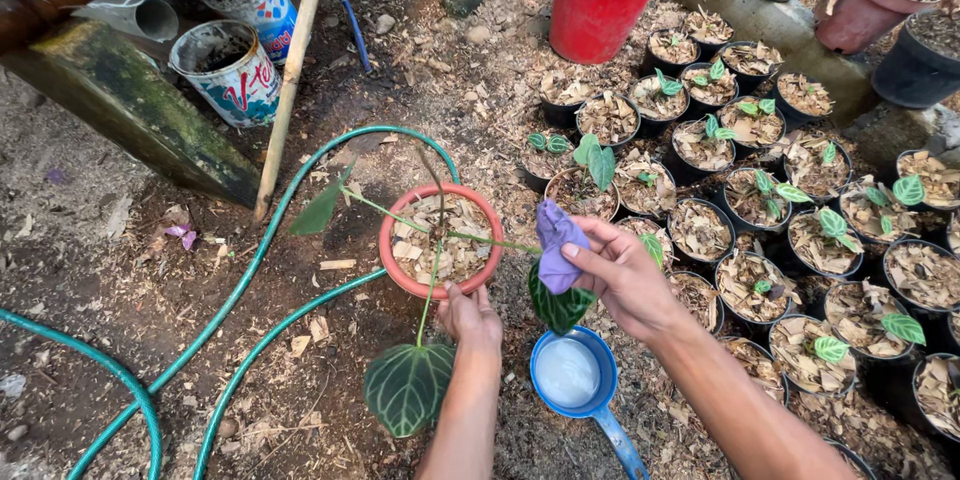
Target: The person wipes the leaves of a potted plant using a purple cloth dipped in a white liquid from a blue scoop. They clean each leaf one at a time, turning the leaves over to wipe both sides, and repeatedly dip the cloth into the liquid throughout the process.
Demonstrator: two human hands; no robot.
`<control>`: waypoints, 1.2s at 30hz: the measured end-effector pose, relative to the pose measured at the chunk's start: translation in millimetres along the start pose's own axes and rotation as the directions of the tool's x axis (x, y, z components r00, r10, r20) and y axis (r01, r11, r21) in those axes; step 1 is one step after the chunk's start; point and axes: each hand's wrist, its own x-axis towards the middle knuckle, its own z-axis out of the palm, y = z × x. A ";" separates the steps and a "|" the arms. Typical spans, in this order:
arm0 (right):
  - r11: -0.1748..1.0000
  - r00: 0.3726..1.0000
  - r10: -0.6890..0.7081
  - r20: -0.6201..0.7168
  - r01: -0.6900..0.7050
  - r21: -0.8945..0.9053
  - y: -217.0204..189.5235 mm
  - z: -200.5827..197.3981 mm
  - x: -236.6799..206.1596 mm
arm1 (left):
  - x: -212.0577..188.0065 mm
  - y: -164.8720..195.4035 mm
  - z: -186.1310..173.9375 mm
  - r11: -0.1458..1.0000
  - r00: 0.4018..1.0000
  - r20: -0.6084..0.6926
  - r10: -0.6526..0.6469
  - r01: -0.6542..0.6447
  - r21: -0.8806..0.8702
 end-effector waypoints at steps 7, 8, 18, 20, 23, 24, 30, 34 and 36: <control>0.998 0.998 0.045 0.052 -0.043 -0.036 16.4 8.4 0.0 | -5.0 -16.7 12.5 0.975 0.997 -0.042 -0.059 0.049 -0.215; 0.998 0.998 0.052 0.047 -0.050 -0.039 18.0 7.9 1.0 | -4.0 -16.9 14.3 0.980 0.997 -0.038 -0.069 0.061 -0.188; 0.994 0.995 0.089 0.032 -0.087 -0.065 16.2 13.4 -6.1 | -83.5 -9.8 -70.7 0.769 0.709 0.468 -0.527 0.164 0.618; 0.990 0.996 0.089 0.028 -0.085 -0.108 10.3 15.7 -11.6 | -88.8 20.0 -85.0 0.684 0.668 0.635 -0.388 -0.254 0.684; 0.980 0.994 0.099 0.039 -0.091 -0.179 4.6 20.2 -24.3 | -76.7 77.6 -103.8 0.437 0.729 0.681 0.065 -0.634 0.638; 0.977 0.993 0.103 0.048 -0.093 -0.190 3.9 22.5 -29.5 | -68.1 96.5 -105.7 0.407 0.764 0.633 0.128 -0.622 0.668; 0.964 0.985 0.158 0.069 -0.139 -0.227 1.7 40.4 -48.9 | -50.0 152.6 -119.1 0.306 0.850 0.508 -0.142 -0.450 0.839; 0.966 0.984 0.153 0.091 -0.129 -0.225 0.3 48.2 -61.9 | -64.0 162.1 -134.3 0.384 0.772 0.347 -0.533 -0.145 0.912; 0.961 0.986 0.143 0.083 -0.118 -0.249 -2.9 48.9 -67.8 | -72.5 162.9 -139.1 0.520 0.680 0.430 -0.593 -0.085 0.850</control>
